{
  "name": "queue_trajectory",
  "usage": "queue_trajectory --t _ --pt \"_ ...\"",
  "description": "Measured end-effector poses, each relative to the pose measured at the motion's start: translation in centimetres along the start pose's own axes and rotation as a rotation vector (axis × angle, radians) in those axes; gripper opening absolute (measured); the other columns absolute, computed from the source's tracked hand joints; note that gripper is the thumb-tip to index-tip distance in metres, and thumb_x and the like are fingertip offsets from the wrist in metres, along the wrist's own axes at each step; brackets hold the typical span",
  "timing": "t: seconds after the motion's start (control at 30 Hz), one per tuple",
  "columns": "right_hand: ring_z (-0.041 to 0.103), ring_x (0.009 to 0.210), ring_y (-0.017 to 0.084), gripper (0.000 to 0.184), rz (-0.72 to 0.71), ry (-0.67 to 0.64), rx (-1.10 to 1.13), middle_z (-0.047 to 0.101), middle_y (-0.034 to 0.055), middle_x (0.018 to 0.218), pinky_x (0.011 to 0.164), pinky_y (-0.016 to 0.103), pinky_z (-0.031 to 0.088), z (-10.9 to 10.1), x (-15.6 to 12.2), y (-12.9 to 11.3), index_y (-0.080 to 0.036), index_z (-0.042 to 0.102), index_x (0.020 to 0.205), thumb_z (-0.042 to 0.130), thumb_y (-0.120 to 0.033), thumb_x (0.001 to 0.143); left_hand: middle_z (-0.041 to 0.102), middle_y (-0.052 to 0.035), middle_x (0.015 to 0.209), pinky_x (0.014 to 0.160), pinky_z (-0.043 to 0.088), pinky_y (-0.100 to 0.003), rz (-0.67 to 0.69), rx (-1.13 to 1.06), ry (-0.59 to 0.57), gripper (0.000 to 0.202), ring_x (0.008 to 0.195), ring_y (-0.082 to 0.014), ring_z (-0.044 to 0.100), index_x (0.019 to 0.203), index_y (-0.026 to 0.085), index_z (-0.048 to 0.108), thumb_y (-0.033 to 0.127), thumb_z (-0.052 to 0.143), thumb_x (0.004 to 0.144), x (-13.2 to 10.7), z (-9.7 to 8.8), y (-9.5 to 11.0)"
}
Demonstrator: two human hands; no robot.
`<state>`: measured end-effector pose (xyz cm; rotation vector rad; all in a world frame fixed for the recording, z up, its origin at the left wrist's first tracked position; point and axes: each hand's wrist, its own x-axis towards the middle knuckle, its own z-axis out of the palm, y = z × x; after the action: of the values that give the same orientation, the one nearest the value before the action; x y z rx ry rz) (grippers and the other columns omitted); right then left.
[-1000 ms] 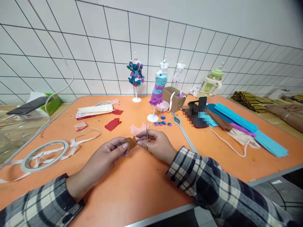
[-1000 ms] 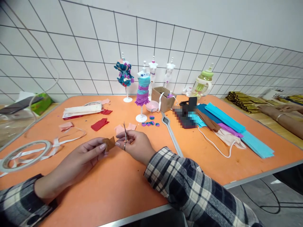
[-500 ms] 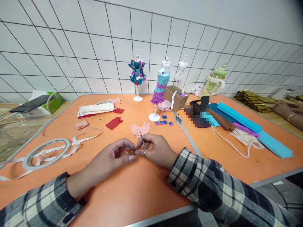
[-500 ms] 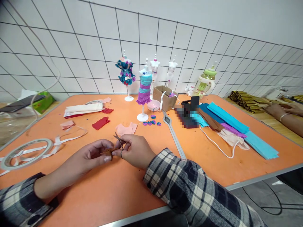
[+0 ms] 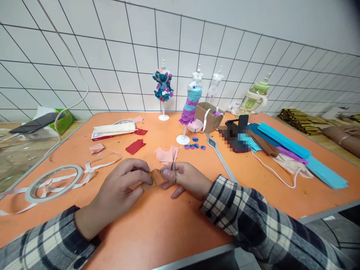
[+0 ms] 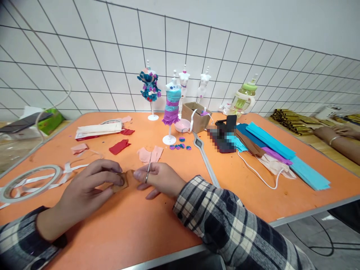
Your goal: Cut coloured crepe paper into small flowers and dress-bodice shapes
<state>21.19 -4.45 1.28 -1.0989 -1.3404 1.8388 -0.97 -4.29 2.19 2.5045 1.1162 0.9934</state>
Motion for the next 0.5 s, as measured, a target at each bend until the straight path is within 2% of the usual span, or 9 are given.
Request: queue_trajectory --t 0.07,0.13,0.23,0.3,0.4,0.43,0.5 --pt "0.066 0.093 0.02 0.047 0.036 -0.06 0.1 0.066 0.0061 0.099 0.053 0.021 0.055 0.3 0.0 0.2 -0.019 0.063 0.107 0.078 -0.044 0.071 0.061 -0.0043 0.093 0.069 0.048 -0.029 0.052 0.028 -0.021 0.022 0.076 -0.0173 0.059 0.072 0.026 0.071 0.015 0.054 0.079 -0.3 0.2 0.2" --pt "0.065 0.089 0.018 0.05 0.052 -0.064 0.168 0.066 0.0039 0.097 0.053 0.021 0.055 0.6 0.1 0.5 -0.02 0.063 0.109 0.083 -0.033 0.065 0.059 -0.004 0.092 0.064 0.047 -0.027 0.091 0.009 -0.036 0.024 0.071 -0.0153 0.057 0.074 0.026 0.071 0.011 0.053 0.079 -0.5 0.5 0.3" --pt "0.064 0.08 0.014 0.042 0.001 0.007 0.107 0.066 0.0021 0.094 0.056 0.022 0.055 0.7 0.5 0.8 -0.02 0.063 0.109 0.075 -0.02 0.068 0.058 -0.0037 0.092 0.07 0.049 -0.027 0.088 -0.094 -0.106 0.025 0.079 -0.0174 0.059 0.085 0.027 0.071 0.009 0.054 0.078 -0.6 0.7 0.5" --pt "0.064 0.077 0.014 0.039 -0.133 0.138 -0.082 0.068 0.0014 0.091 0.064 0.026 0.056 0.5 0.7 0.9 -0.02 0.065 0.11 0.068 -0.014 0.071 0.059 -0.0049 0.099 0.078 0.051 -0.031 -0.009 -0.237 -0.149 0.027 0.089 -0.0205 0.06 0.1 0.027 0.066 0.012 0.058 0.079 -0.6 0.9 0.6" --pt "0.067 0.083 0.015 0.035 -0.384 0.296 -0.412 0.072 0.0009 0.091 0.08 0.031 0.055 0.5 0.8 1.2 -0.022 0.069 0.105 0.065 -0.01 0.073 0.061 -0.0072 0.112 0.074 0.054 -0.032 -0.264 -0.515 -0.13 0.05 0.09 -0.0225 0.064 0.125 0.03 0.05 0.025 0.068 0.079 -0.6 1.5 0.7" --pt "0.068 0.085 0.016 0.033 -0.432 0.299 -0.469 0.073 0.0006 0.093 0.083 0.031 0.054 0.5 0.8 1.3 -0.023 0.071 0.103 0.066 -0.011 0.073 0.062 -0.0078 0.114 0.072 0.055 -0.032 -0.337 -0.582 -0.136 0.055 0.09 -0.023 0.065 0.128 0.03 0.047 0.03 0.071 0.078 -0.6 1.7 0.7" --pt "0.069 0.087 0.016 0.032 -0.468 0.247 -0.472 0.074 -0.0001 0.097 0.084 0.03 0.054 0.8 0.6 1.7 -0.025 0.071 0.104 0.066 -0.013 0.075 0.066 -0.0084 0.113 0.075 0.055 -0.033 -0.422 -0.632 -0.208 0.047 0.094 -0.0252 0.066 0.122 0.028 0.055 0.036 0.072 0.079 -0.4 2.2 0.8"
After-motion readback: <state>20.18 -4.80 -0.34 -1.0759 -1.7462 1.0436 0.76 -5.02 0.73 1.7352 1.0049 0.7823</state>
